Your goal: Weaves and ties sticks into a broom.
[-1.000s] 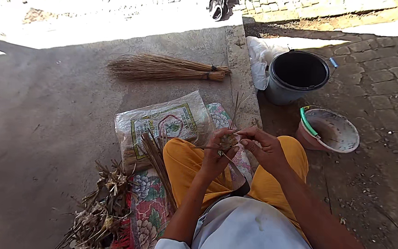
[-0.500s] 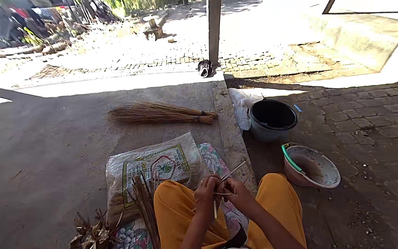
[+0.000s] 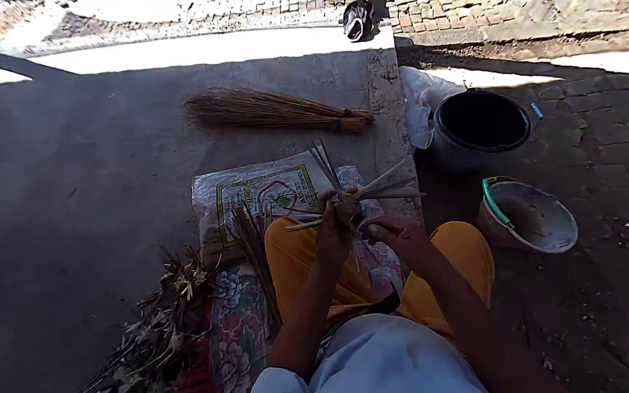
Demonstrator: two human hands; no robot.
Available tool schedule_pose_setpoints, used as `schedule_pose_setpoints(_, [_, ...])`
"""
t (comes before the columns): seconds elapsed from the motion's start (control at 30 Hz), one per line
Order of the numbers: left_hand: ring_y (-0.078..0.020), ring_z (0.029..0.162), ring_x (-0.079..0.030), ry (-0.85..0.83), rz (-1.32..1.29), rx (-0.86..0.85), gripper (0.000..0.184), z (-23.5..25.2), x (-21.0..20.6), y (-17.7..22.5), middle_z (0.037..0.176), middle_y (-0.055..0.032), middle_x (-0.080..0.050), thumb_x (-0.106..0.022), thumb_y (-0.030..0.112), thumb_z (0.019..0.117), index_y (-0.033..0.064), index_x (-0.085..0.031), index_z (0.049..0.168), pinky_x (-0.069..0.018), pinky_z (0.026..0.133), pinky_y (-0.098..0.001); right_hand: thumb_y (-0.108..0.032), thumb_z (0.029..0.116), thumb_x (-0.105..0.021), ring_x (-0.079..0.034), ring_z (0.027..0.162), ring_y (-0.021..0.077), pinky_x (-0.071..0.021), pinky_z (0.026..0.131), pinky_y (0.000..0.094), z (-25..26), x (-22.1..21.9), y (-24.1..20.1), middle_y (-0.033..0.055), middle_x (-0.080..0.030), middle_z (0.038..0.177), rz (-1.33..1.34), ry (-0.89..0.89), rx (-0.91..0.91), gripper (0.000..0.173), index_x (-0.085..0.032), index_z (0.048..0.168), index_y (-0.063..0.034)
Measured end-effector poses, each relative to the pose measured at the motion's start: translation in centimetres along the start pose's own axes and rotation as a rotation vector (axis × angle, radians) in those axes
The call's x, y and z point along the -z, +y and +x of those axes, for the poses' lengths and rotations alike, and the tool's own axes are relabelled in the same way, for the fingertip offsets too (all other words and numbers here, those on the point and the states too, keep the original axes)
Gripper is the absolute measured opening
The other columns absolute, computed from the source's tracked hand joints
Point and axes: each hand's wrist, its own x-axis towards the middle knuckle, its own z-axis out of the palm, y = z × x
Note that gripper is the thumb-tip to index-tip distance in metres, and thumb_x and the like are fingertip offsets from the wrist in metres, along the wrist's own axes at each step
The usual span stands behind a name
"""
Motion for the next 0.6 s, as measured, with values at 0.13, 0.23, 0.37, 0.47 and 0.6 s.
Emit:
schedule_pose_setpoints(0.13, [-0.0149,0.101,-0.071,-0.048,-0.02,-0.029,0.029,0.0,1.0,-0.7,0.127,-0.0036,-0.07,-0.065,0.047,0.0961,0.0301,-0.07,0.119,-0.0587,0.087,-0.0304,-0.012,0.1005,-0.061,-0.065,0.084,0.0018,-0.0546,0.081,0.0197,0.7,-1.3,1.1,-0.0012,-0.069,0.092,0.059,0.004,0.013,0.014,-0.068,0.106,-0.0007])
schedule_pose_setpoints(0.23, [-0.0126,0.101,-0.071,-0.033,0.067,-0.095,0.04,-0.2,1.0,-1.2,0.124,-0.0033,-0.071,-0.079,0.044,0.085,0.0289,-0.07,0.121,-0.0582,0.087,-0.028,-0.013,0.0984,-0.064,-0.061,0.077,-0.0018,-0.0513,0.074,0.0155,1.1,-2.0,1.6,-0.003,-0.066,0.085,0.019,0.02,0.011,0.011,-0.068,0.099,-0.0018])
schedule_pose_setpoints(0.37, [-0.0127,0.088,-0.071,0.108,0.093,-0.097,0.02,-0.2,0.7,-1.5,0.117,-0.0076,-0.072,-0.079,0.026,0.0884,0.0224,-0.071,0.107,-0.059,0.078,-0.027,-0.011,0.0985,-0.061,-0.053,0.069,-0.0041,-0.0449,0.066,0.0136,1.2,-2.2,2.3,-0.0072,-0.059,0.076,0.016,-0.055,0.018,0.012,-0.065,0.089,-0.0045])
schedule_pose_setpoints(0.47, [-0.0146,0.083,-0.071,0.176,0.011,-0.047,0.012,0.0,1.0,-1.5,0.116,-0.0089,-0.072,-0.073,0.027,0.0941,0.0192,-0.07,0.102,-0.0596,0.075,-0.0275,-0.012,0.0983,-0.062,-0.055,0.071,-0.0035,-0.0464,0.069,0.0149,1.1,-1.3,2.6,-0.0086,-0.06,0.077,0.071,-0.147,-0.001,0.011,-0.067,0.09,-0.0063])
schedule_pose_setpoints(0.6, [-0.0185,0.094,-0.072,0.199,-0.018,-0.035,0.027,0.5,0.8,-1.3,0.119,-0.0093,-0.07,-0.051,0.034,0.1069,0.0155,-0.067,0.118,-0.0608,0.084,-0.0327,-0.004,0.0992,-0.052,-0.067,0.084,0.0059,-0.057,0.084,0.0257,0.5,-0.5,3.4,-0.0039,-0.069,0.09,0.362,-0.167,-0.124,0.016,-0.068,0.1,-0.0057])
